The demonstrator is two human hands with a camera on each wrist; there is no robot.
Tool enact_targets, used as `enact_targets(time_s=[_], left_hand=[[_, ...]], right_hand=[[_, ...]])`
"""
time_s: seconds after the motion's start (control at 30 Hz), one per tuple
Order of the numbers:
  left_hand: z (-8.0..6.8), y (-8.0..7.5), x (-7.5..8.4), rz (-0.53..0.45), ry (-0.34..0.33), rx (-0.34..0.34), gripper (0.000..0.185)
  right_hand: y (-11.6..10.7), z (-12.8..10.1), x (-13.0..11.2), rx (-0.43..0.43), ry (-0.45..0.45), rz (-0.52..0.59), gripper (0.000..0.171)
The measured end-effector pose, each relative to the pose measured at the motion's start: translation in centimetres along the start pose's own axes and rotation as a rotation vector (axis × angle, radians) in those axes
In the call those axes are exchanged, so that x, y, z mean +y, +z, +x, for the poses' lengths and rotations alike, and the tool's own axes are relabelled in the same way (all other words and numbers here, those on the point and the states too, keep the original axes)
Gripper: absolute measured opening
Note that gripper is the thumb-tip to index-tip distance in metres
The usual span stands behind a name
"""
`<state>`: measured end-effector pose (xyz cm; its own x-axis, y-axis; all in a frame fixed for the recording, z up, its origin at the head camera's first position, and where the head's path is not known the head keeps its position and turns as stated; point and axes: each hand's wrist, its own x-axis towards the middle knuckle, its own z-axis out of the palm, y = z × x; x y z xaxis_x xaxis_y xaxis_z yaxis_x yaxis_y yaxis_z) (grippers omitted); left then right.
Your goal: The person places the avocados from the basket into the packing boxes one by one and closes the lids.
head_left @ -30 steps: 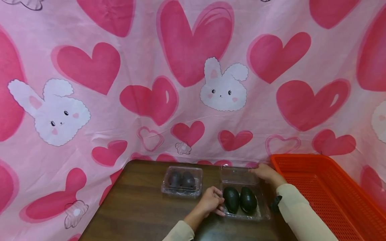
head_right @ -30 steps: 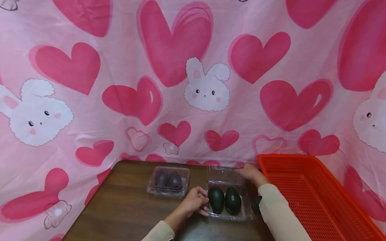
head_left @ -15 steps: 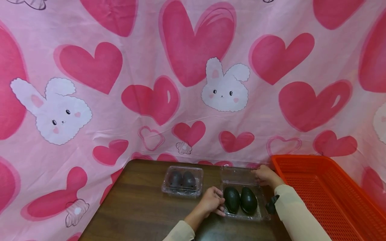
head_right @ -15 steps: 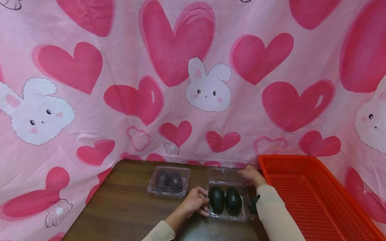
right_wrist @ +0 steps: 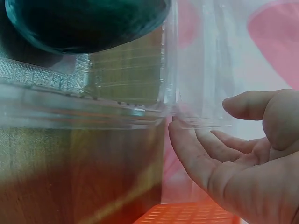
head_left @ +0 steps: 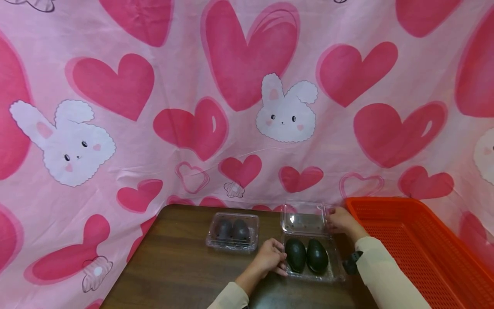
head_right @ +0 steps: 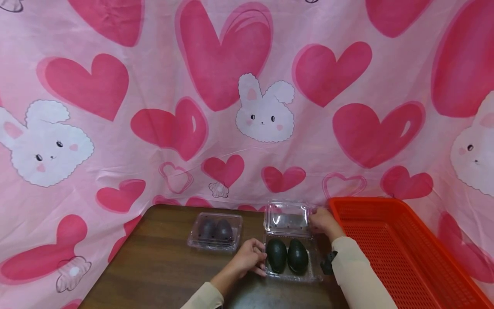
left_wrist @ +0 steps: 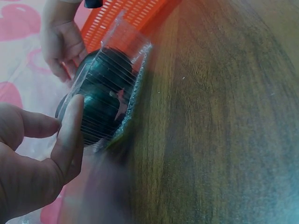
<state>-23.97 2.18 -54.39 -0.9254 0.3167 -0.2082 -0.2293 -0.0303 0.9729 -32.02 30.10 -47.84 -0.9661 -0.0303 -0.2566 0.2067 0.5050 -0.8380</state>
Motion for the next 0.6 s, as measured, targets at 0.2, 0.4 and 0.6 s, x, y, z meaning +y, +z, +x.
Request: enact_targets(time_s=[0.2, 0.4, 0.6], left_hand=[[-0.3, 0.0, 0.2, 0.002, 0.001, -0.003, 0.018], [-0.3, 0.0, 0.2, 0.003, 0.000, -0.006, 0.018], [-0.4, 0.0, 0.3, 0.007, -0.002, 0.001, 0.020]], right_hand=[[-0.7, -1.2, -0.9, 0.021, -0.025, -0.041, 0.047], [-0.9, -2.7, -1.8, 0.050, -0.033, 0.027, 0.068], [-0.7, -5.2, -2.1, 0.054, -0.055, 0.038, 0.079]])
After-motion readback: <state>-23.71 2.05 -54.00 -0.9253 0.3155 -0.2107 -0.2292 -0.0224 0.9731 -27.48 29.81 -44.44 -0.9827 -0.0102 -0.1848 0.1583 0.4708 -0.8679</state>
